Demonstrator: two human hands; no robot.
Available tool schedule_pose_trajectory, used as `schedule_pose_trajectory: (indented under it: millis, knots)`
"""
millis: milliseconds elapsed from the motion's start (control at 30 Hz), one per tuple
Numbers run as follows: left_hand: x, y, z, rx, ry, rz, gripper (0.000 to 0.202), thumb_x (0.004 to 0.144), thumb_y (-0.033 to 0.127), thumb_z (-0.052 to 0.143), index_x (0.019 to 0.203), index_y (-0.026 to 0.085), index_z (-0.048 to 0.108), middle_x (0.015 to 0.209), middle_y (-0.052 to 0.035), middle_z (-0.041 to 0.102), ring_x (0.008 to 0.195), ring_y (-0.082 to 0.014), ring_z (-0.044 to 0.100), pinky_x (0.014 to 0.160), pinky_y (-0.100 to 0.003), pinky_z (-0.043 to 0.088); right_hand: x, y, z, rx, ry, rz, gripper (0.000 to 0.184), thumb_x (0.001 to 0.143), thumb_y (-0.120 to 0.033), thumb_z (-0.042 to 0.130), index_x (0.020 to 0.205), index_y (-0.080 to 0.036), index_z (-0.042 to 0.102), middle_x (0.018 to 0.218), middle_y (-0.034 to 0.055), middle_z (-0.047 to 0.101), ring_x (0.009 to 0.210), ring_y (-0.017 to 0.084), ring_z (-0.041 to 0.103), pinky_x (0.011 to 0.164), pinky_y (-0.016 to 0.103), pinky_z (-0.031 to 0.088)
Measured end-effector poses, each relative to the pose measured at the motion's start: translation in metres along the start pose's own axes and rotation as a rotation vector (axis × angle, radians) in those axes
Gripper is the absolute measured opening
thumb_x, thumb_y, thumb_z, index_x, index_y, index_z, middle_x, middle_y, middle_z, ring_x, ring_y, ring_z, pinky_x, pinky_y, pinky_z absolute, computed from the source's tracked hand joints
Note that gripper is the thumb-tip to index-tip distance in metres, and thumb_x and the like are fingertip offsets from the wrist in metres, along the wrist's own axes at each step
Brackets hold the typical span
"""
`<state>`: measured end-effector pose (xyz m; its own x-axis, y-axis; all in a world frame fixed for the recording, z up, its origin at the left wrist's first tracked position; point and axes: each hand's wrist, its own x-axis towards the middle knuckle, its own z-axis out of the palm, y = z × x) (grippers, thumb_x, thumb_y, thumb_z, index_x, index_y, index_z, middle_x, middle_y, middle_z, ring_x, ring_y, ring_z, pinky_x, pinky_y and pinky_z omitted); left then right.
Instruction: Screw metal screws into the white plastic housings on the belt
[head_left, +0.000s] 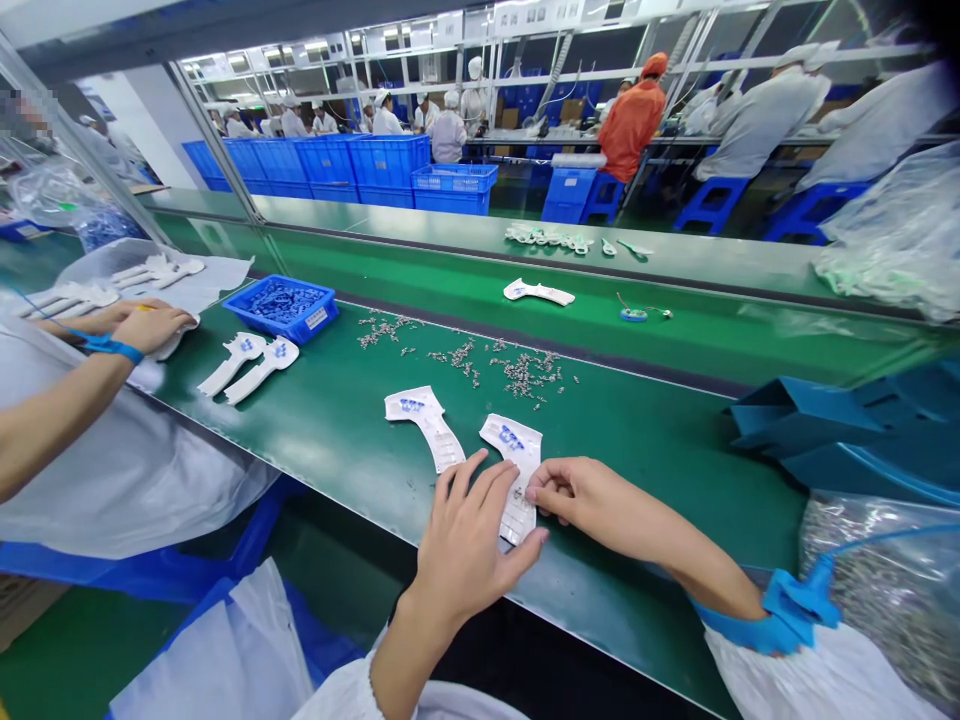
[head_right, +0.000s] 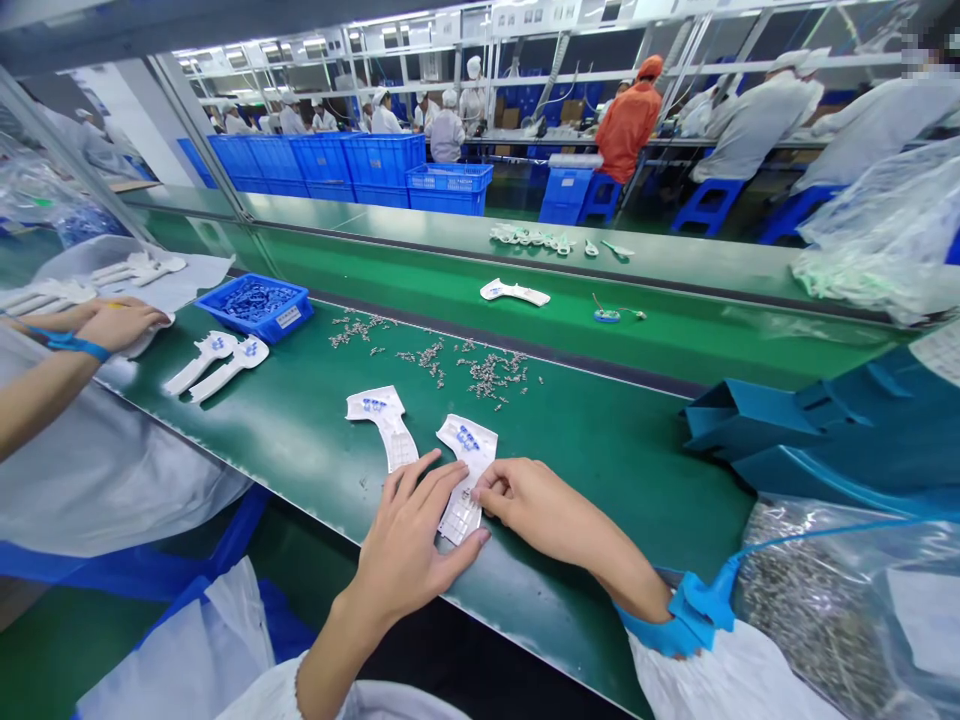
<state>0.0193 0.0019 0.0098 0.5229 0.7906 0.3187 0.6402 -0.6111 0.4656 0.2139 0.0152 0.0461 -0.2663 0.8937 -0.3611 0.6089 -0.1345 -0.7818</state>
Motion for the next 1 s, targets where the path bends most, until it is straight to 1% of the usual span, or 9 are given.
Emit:
schedule_pose_trajectory:
  millis: [267,400,467,533,633,700,767,900,1000]
  knots:
    - [0.001,0.001,0.0,0.001,-0.01,-0.018,0.053,0.087,0.041,0.065,0.134,0.02,0.052,0.136,-0.0062,0.061,0.135,-0.0316,0.044,0.11,-0.052,0.036,-0.004,-0.007,0.002,-0.082,0.047,-0.024,0.024,0.094,-0.041,0.051,0.084,-0.022,0.061,0.077,0.0021,0.071,0.07,0.018,0.063,0.06,0.027,0.042]
    - [0.0,0.0,0.001,0.009,-0.009,-0.022,0.052,0.088,0.041,0.065,0.134,0.019,0.051,0.137,-0.0055,0.061,0.134,-0.0314,0.045,0.11,-0.052,0.036,0.0,-0.001,0.006,-0.027,0.08,-0.009,0.016,0.092,-0.037,0.055,0.085,-0.023,0.055,0.074,0.0012,0.07,0.069,0.018,0.065,0.06,0.028,0.044]
    - [0.0,-0.001,0.002,0.016,0.0,-0.022,0.051,0.09,0.04,0.063,0.134,0.019,0.051,0.138,-0.0056,0.06,0.134,-0.0306,0.045,0.11,-0.05,0.036,0.002,0.003,0.009,0.083,0.11,0.021,0.018,0.091,-0.039,0.058,0.087,-0.023,0.049,0.069,-0.0002,0.069,0.065,0.018,0.065,0.058,0.028,0.046]
    - [0.0,-0.003,0.004,0.026,0.022,-0.028,0.049,0.091,0.037,0.062,0.135,0.019,0.05,0.138,-0.0065,0.059,0.134,-0.0292,0.046,0.109,-0.049,0.038,0.004,0.003,0.012,0.275,0.11,0.071,0.026,0.088,-0.042,0.063,0.09,-0.024,0.045,0.069,0.0002,0.069,0.067,0.019,0.066,0.06,0.029,0.05]
    - [0.0,-0.006,0.006,0.036,0.08,-0.045,0.045,0.095,0.032,0.057,0.136,0.017,0.047,0.139,-0.0096,0.059,0.131,-0.0265,0.05,0.108,-0.046,0.039,0.005,-0.005,0.014,0.615,0.109,0.168,0.034,0.084,-0.042,0.068,0.099,-0.022,0.045,0.081,0.0035,0.071,0.079,0.019,0.07,0.072,0.032,0.057]
    - [0.0,-0.007,0.006,0.036,0.113,-0.057,0.044,0.097,0.03,0.054,0.138,0.017,0.045,0.14,-0.0117,0.056,0.129,-0.0256,0.051,0.106,-0.045,0.041,0.006,-0.012,0.018,0.759,0.116,0.204,0.039,0.082,-0.04,0.072,0.108,-0.02,0.049,0.088,0.0037,0.07,0.085,0.018,0.07,0.08,0.032,0.058]
    - [-0.001,-0.008,0.007,0.032,0.126,-0.061,0.042,0.098,0.029,0.052,0.138,0.018,0.045,0.141,-0.0125,0.055,0.128,-0.0252,0.052,0.105,-0.044,0.042,0.007,-0.015,0.023,0.807,0.087,0.184,0.042,0.079,-0.04,0.074,0.11,-0.019,0.055,0.088,0.0031,0.069,0.085,0.018,0.069,0.082,0.033,0.058]
    - [-0.002,-0.007,0.006,0.007,0.137,-0.059,0.04,0.098,0.026,0.051,0.138,0.02,0.044,0.14,-0.0121,0.054,0.128,-0.0247,0.051,0.104,-0.043,0.042,0.013,-0.01,0.036,0.778,0.054,0.02,0.035,0.076,-0.043,0.076,0.099,-0.018,0.065,0.091,0.0026,0.067,0.085,0.019,0.066,0.081,0.033,0.055]
    - [-0.003,-0.007,0.006,-0.012,0.146,-0.058,0.043,0.098,0.029,0.053,0.138,0.019,0.043,0.14,-0.0127,0.054,0.129,-0.0254,0.051,0.104,-0.043,0.043,0.016,-0.006,0.041,0.73,0.074,-0.028,0.032,0.077,-0.041,0.075,0.097,-0.018,0.064,0.078,-0.0006,0.065,0.075,0.017,0.062,0.072,0.03,0.051]
